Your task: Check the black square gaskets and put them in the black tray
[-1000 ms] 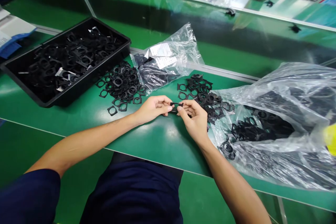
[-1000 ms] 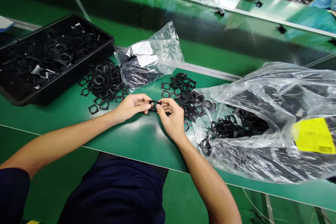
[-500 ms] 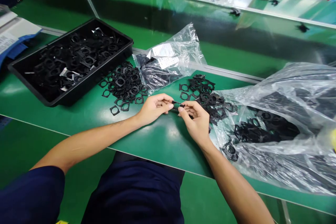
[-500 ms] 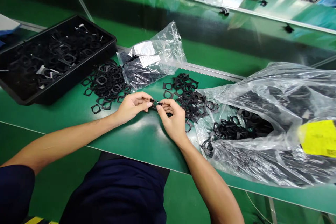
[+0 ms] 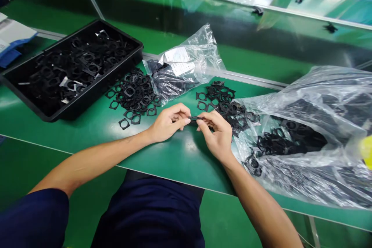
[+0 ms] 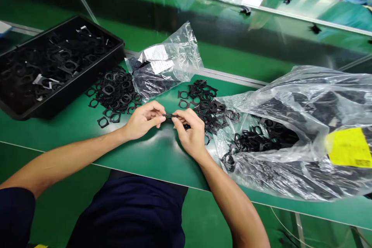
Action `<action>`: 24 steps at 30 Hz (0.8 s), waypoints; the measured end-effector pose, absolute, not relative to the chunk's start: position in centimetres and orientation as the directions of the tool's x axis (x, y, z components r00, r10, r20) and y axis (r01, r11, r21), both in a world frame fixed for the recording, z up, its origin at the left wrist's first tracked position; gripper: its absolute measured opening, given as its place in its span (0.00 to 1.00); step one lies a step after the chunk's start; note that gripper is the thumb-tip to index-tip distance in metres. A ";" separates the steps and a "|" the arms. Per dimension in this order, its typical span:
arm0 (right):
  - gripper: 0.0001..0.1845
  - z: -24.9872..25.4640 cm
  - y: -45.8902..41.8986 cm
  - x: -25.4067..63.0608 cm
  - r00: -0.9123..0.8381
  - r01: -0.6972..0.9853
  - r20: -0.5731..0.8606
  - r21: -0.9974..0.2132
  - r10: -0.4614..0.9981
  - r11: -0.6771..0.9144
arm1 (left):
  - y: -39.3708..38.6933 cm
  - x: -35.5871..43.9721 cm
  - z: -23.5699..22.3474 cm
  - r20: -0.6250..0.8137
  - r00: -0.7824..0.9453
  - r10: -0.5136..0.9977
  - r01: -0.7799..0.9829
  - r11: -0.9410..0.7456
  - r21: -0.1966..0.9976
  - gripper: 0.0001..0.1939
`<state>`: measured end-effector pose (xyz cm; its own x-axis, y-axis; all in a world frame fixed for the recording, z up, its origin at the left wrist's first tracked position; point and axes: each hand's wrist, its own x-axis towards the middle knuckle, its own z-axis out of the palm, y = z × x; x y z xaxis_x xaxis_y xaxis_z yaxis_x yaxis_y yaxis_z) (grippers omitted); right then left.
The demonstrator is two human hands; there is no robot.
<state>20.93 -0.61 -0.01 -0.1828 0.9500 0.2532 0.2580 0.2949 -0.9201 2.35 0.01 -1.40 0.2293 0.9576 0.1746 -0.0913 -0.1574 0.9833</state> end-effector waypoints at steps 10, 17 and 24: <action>0.03 0.2 -1.1 20.5 -0.145 0.251 0.290 -0.914 0.946 0.319 | -0.8 2.2 -1.0 0.547 0.124 0.828 0.255 -0.559 0.789 0.06; 0.05 0.3 -1.1 20.5 -0.140 0.274 0.392 -0.867 0.909 0.416 | -0.7 1.9 -1.2 0.586 0.159 0.794 0.304 -0.604 0.736 0.05; 0.02 0.6 -1.0 20.9 -0.176 0.307 0.410 -0.841 0.895 0.446 | -0.6 1.9 -1.5 0.453 0.171 0.875 0.224 -0.482 0.847 0.05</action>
